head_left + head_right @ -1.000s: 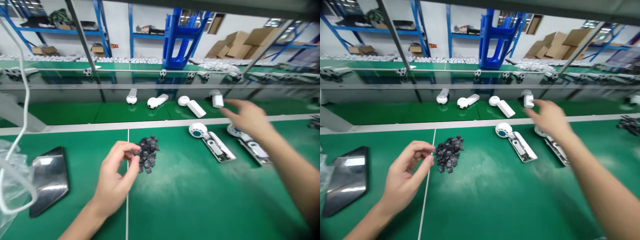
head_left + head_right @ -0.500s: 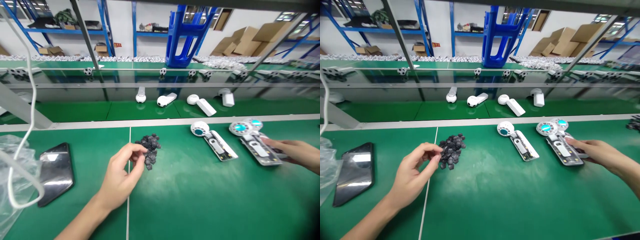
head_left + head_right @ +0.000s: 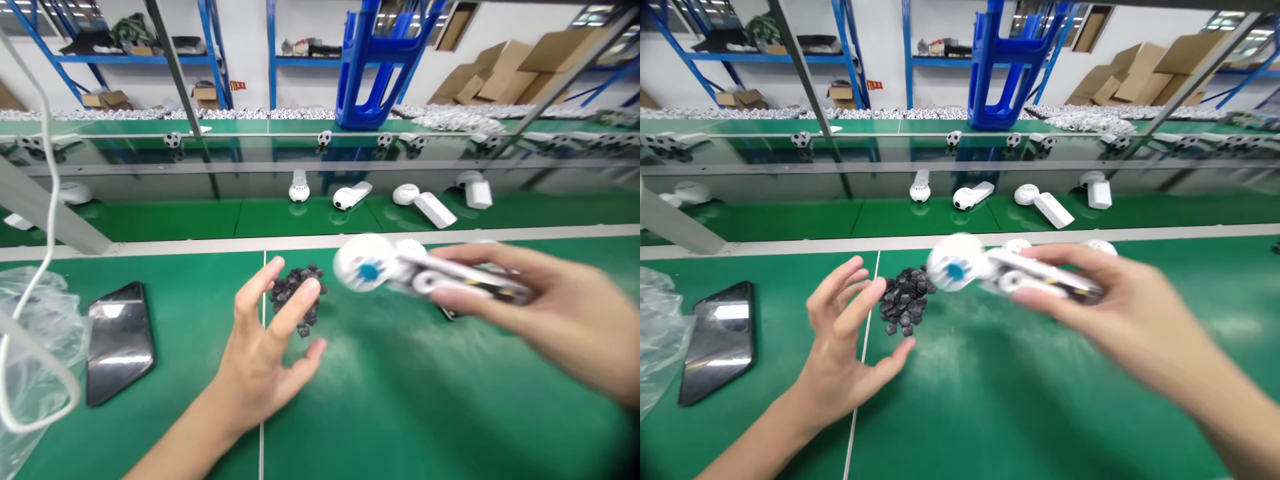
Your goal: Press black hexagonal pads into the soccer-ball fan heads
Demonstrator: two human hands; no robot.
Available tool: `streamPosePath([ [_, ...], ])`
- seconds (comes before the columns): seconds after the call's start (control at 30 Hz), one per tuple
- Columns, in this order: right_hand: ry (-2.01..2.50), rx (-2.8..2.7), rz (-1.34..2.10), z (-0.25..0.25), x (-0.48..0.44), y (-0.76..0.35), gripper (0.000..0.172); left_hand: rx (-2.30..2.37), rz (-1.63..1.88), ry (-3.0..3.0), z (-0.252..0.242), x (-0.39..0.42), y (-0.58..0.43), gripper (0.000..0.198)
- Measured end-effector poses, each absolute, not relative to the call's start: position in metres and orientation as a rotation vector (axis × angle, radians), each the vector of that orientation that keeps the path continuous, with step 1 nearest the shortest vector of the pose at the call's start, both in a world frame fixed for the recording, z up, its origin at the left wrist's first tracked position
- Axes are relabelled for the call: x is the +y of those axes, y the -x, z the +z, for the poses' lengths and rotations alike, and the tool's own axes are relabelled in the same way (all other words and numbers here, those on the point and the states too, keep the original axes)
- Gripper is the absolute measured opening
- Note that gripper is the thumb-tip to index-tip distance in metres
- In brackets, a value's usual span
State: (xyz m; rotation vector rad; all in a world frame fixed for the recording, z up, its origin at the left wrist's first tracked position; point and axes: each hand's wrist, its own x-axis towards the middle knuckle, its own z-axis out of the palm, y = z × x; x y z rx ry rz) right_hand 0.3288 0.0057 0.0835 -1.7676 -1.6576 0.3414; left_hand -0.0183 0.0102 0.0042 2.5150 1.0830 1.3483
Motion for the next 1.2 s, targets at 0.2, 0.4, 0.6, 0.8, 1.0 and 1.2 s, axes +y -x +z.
streamPosePath([
  [0.2,1.171,-1.693,0.994,0.074,0.023,-0.219,0.044,1.093,0.747,-1.900,0.006,0.005,0.015,0.069],
  [0.4,1.199,-2.087,0.448,0.003,0.061,-0.235,0.020,0.896,0.905,-1.013,0.022,0.011,0.016,0.054],
  [0.6,1.204,-2.319,0.224,-0.027,0.066,-0.235,0.015,0.806,0.871,-0.755,0.025,0.011,0.013,0.049],
  [0.8,1.245,-2.379,0.012,-0.025,0.060,-0.233,0.027,0.899,0.829,-0.731,0.024,0.011,0.007,0.070],
  [1.0,1.044,-2.344,-0.026,-0.003,0.043,-0.241,0.025,0.833,0.939,-0.679,0.018,0.012,0.008,0.048],
  [1.2,0.841,-2.128,0.271,0.024,0.007,-0.245,0.066,0.790,0.991,-0.745,0.012,0.010,0.004,0.043],
])
